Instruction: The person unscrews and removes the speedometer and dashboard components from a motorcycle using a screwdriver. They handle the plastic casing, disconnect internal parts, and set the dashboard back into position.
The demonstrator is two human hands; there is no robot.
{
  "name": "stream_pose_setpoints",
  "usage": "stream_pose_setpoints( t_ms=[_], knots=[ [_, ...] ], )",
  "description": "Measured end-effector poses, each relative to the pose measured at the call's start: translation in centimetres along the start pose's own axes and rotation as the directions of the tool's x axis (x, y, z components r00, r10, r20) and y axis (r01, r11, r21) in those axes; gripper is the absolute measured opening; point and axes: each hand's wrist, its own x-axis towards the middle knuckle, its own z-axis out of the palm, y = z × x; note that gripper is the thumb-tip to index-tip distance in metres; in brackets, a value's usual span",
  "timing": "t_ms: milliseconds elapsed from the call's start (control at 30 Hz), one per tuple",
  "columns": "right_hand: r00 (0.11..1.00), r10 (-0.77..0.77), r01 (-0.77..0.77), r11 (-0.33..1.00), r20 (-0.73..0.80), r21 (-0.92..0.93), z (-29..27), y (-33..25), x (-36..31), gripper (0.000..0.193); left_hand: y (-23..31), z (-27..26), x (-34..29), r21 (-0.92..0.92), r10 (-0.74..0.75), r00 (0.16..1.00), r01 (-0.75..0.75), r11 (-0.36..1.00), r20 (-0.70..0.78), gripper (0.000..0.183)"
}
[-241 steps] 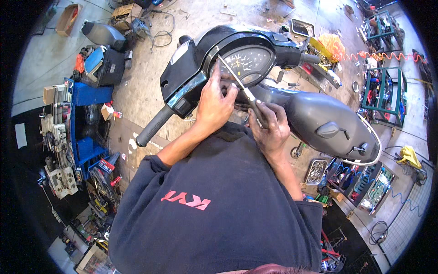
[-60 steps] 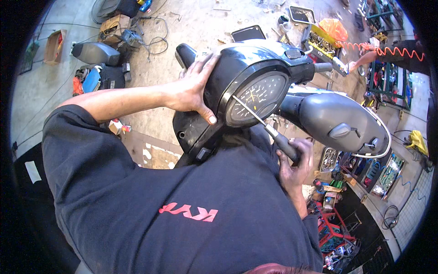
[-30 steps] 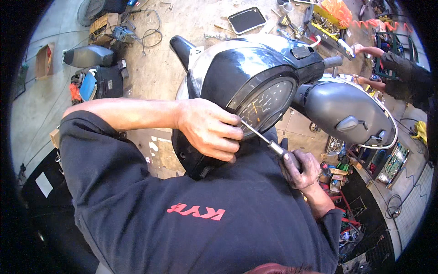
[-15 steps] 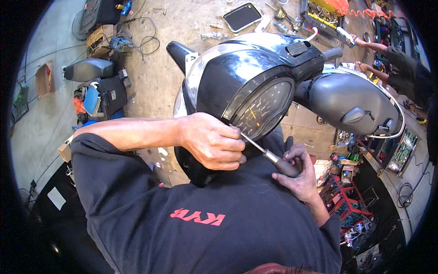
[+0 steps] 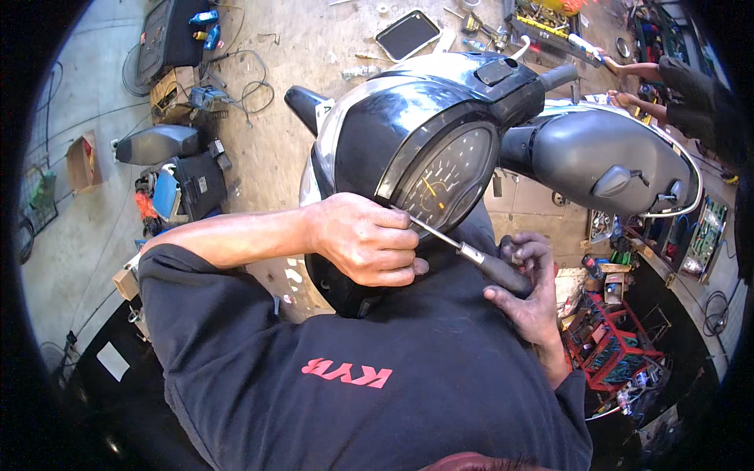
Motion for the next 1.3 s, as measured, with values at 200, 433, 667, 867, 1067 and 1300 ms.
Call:
stream_pose_setpoints(
  t_ms=[200,433,667,867,1067,1300],
  knots=[
    [0.958,-0.287,0.259,0.868,-0.001,-0.424,0.2,0.2,-0.8,0.03,0.0,-0.2,0.2,0.001,0.01,0.999,-0.01,1.0,0.031,0.024],
    [0.986,-0.096,0.11,0.99,-0.135,0.094,1.7,1.1,-1.3,0.035,0.0,-0.2,0.3,0.018,0.029,1.0,-0.029,0.999,-0.001,0.02],
    [0.915,-0.403,0.346,0.817,-0.029,-0.461,0.6,1.4,-1.8,0.029,0.2,-0.1,0.4,0.041,0.029,1.0,-0.028,0.999,-0.008,0.019],
    [0.99,0.072,-0.101,0.963,-0.122,-0.248,0.6,0.2,-2.0,0.025,0.2,-0.3,0.4,0.023,0.041,0.999,-0.042,0.999,0.021,0.015],
    [0.907,-0.421,0.378,0.804,0.011,-0.458,0.2,2.4,-1.5,0.041,0.2,-0.5,0.5,0.022,0.037,0.998,-0.038,0.999,0.043,0.01],
    [0.924,-0.381,0.329,0.802,-0.003,-0.499,0.6,3.0,-2.0,0.038,0.1,-0.6,0.7,0.007,0.031,0.998,-0.031,0.999,0.047,0.014]
  ],
)
